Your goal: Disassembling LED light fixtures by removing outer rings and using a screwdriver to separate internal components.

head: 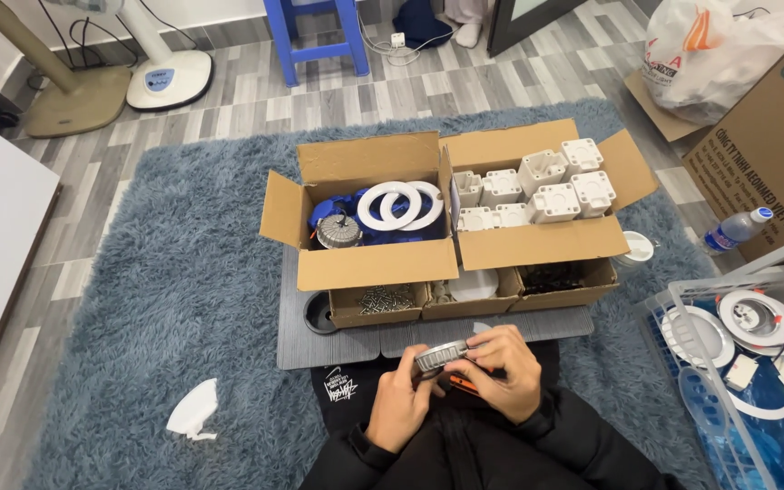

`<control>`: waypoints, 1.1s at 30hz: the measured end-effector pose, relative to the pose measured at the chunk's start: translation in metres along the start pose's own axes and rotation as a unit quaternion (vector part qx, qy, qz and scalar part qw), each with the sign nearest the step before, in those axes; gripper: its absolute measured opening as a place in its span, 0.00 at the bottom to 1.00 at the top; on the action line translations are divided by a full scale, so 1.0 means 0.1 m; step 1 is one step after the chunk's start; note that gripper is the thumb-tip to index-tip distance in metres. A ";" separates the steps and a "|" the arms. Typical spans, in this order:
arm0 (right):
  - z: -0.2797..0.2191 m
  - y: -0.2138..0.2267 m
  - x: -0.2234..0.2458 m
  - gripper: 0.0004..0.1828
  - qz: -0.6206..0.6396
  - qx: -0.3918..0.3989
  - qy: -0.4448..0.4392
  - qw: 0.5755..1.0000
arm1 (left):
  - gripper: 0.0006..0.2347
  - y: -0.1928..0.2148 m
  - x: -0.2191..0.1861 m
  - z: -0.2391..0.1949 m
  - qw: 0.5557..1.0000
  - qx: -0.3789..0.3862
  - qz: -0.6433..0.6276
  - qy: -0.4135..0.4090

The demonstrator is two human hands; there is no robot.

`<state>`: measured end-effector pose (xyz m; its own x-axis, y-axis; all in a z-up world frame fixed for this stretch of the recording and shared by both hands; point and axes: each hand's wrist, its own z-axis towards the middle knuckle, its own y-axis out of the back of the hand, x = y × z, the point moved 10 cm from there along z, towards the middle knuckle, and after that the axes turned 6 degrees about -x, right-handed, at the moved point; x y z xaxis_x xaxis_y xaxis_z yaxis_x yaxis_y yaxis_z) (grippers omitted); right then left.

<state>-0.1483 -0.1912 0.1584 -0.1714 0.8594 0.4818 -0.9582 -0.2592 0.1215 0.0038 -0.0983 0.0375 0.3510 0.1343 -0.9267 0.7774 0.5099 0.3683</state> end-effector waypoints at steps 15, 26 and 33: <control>-0.05 -0.04 -0.32 0.28 0.074 -0.010 -0.159 0.984 | 0.09 -0.12 -0.06 0.03 0.993 0.071 -0.018 0.091; -0.49 -0.02 -0.81 0.37 0.236 0.133 -0.294 0.916 | 0.17 0.17 -0.80 0.14 0.934 0.158 0.130 -0.294; -0.75 0.17 -1.03 0.35 0.189 0.145 -0.350 0.906 | 0.18 1.09 -1.55 0.83 0.963 0.098 0.137 -0.208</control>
<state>-0.1642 -0.2514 0.0458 -0.1898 0.2224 0.9563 -0.7440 -0.6682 0.0077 0.0777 -0.1342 0.2271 0.7046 -0.1321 -0.6972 0.6949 0.3272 0.6404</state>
